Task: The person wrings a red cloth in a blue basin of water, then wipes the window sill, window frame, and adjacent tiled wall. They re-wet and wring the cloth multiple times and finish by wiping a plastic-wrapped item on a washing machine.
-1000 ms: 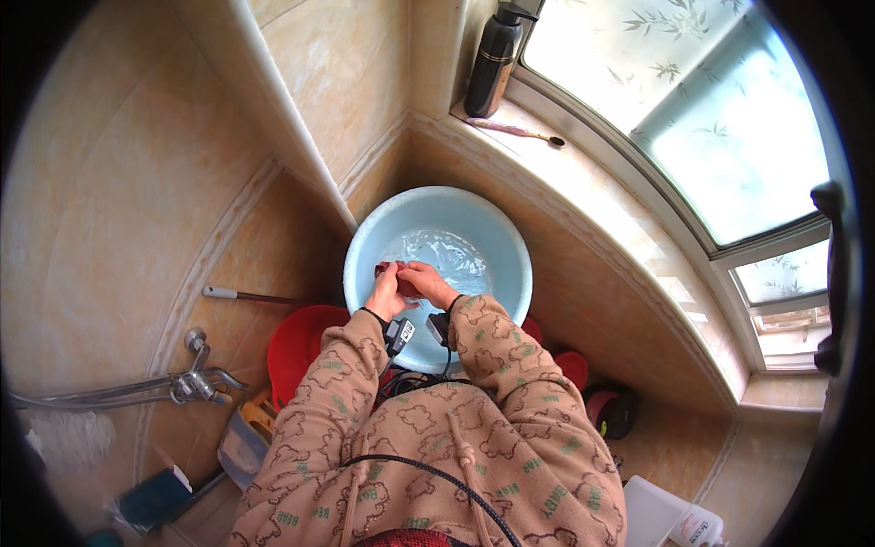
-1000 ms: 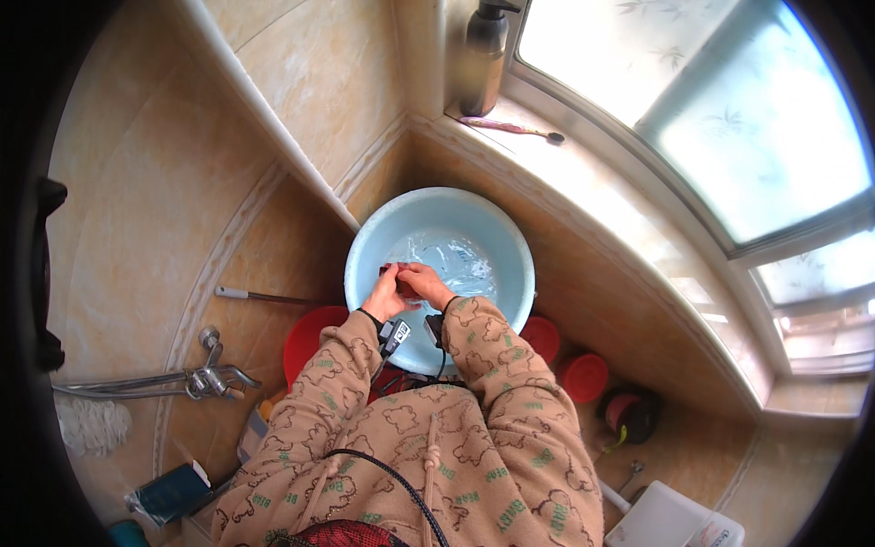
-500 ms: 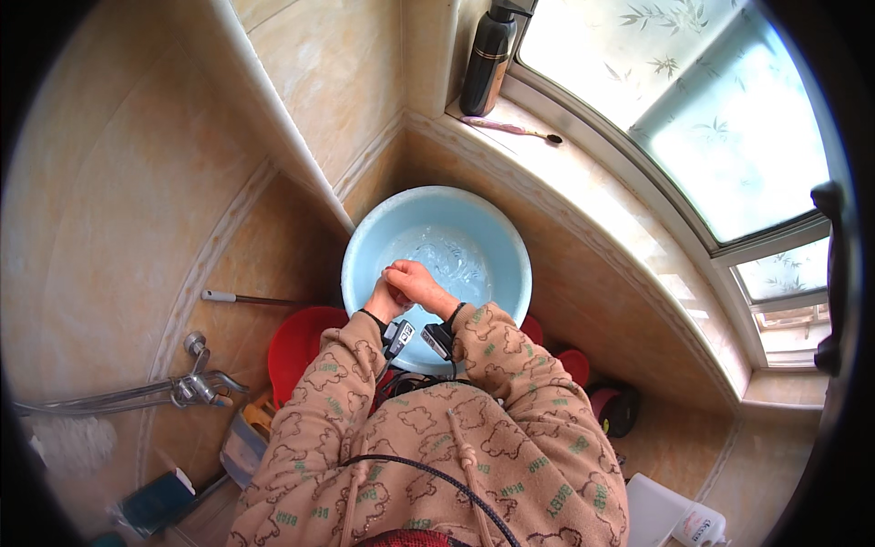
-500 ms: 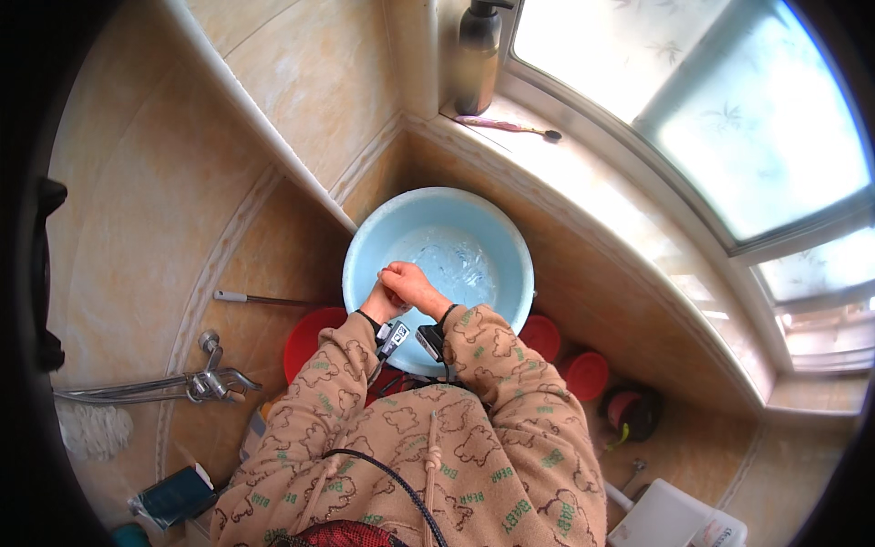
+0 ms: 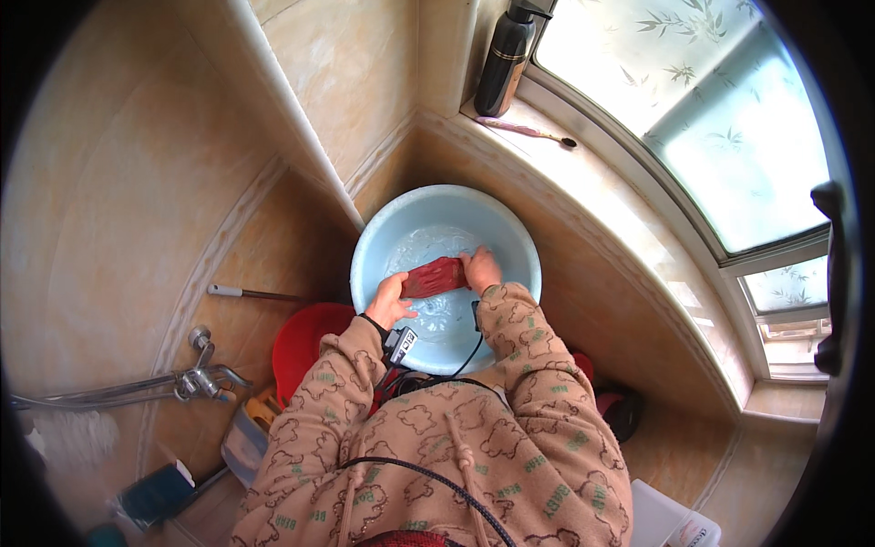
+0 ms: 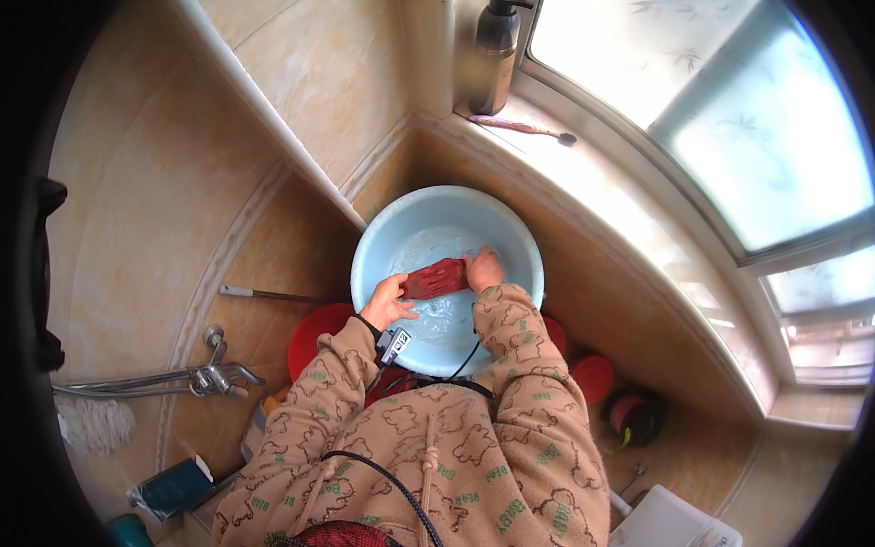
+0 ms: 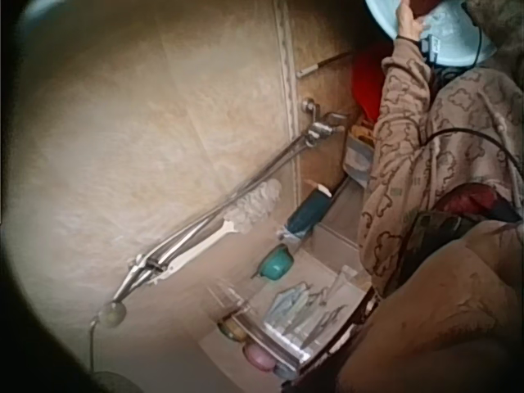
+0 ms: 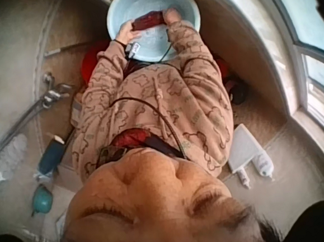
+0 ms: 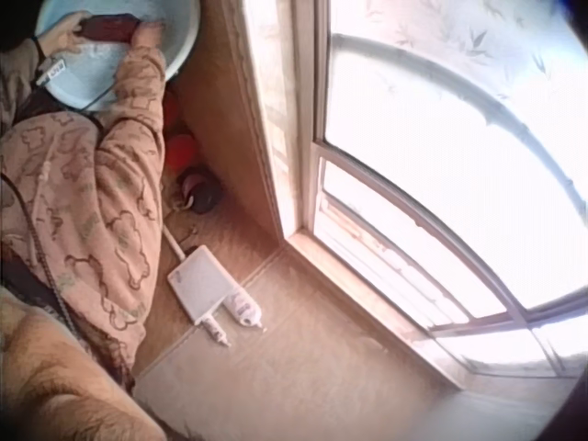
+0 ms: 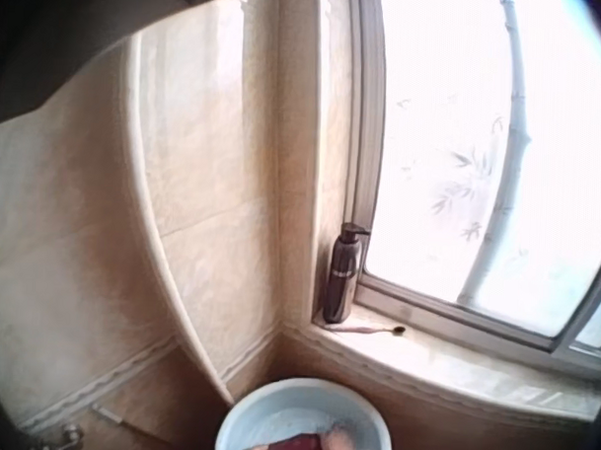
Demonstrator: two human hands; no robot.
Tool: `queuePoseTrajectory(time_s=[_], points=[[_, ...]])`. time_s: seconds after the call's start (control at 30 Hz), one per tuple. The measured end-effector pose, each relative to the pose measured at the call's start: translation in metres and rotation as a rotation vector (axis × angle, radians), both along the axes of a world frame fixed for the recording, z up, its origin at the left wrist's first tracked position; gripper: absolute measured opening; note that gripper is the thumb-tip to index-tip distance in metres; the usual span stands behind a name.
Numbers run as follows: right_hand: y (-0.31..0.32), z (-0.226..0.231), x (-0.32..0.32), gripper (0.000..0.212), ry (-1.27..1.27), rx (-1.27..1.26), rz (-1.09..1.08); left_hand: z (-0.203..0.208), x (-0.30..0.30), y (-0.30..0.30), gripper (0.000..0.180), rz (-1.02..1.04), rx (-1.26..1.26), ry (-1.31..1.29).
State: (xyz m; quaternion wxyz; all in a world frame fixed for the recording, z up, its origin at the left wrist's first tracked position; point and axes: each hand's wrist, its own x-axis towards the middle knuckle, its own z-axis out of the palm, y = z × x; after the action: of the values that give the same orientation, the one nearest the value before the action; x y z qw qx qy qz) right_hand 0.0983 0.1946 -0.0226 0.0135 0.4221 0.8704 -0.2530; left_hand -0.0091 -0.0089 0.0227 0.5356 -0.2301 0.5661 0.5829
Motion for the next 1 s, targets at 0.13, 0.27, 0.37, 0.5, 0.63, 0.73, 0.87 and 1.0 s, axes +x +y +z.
queuePoseTrajectory(time_s=[0.13, 0.27, 0.37, 0.5, 0.63, 0.73, 0.87, 1.0], points=[[0.001, -0.012, -0.003, 0.049, 0.054, 0.009, -0.145, -0.016, -0.006, -0.001, 0.065, -0.046, 0.015, -0.121], [-0.061, -0.021, -0.021, 0.04, 0.106, -0.13, -0.005, -0.027, -0.003, 0.008, 0.059, 0.013, -0.011, -0.187], [-0.082, -0.001, -0.038, 0.027, 0.243, -0.856, -0.012, -0.025, -0.004, 0.008, 0.053, 0.029, 0.089, -0.253], [-0.093, 0.057, -0.05, 0.017, 0.352, -1.284, 0.017, -0.018, -0.009, 0.0, 0.042, 0.093, 0.201, -0.147], [-0.104, 0.102, -0.043, 0.014, 0.4, -1.361, 0.018, -0.025, -0.007, -0.009, 0.026, 0.036, 0.425, 0.052], [-0.108, 0.107, -0.039, 0.016, 0.399, -1.3, 0.051, -0.034, -0.003, -0.012, 0.024, -0.134, 0.495, 0.306], [-0.111, 0.092, -0.043, 0.027, 0.509, -0.689, 0.142, -0.03, -0.004, -0.004, 0.02, 0.038, 0.424, -0.111], [-0.097, 0.078, -0.049, 0.037, 0.441, -0.337, 0.237, -0.004, 0.003, 0.011, 0.022, 0.084, 0.229, -0.037]])
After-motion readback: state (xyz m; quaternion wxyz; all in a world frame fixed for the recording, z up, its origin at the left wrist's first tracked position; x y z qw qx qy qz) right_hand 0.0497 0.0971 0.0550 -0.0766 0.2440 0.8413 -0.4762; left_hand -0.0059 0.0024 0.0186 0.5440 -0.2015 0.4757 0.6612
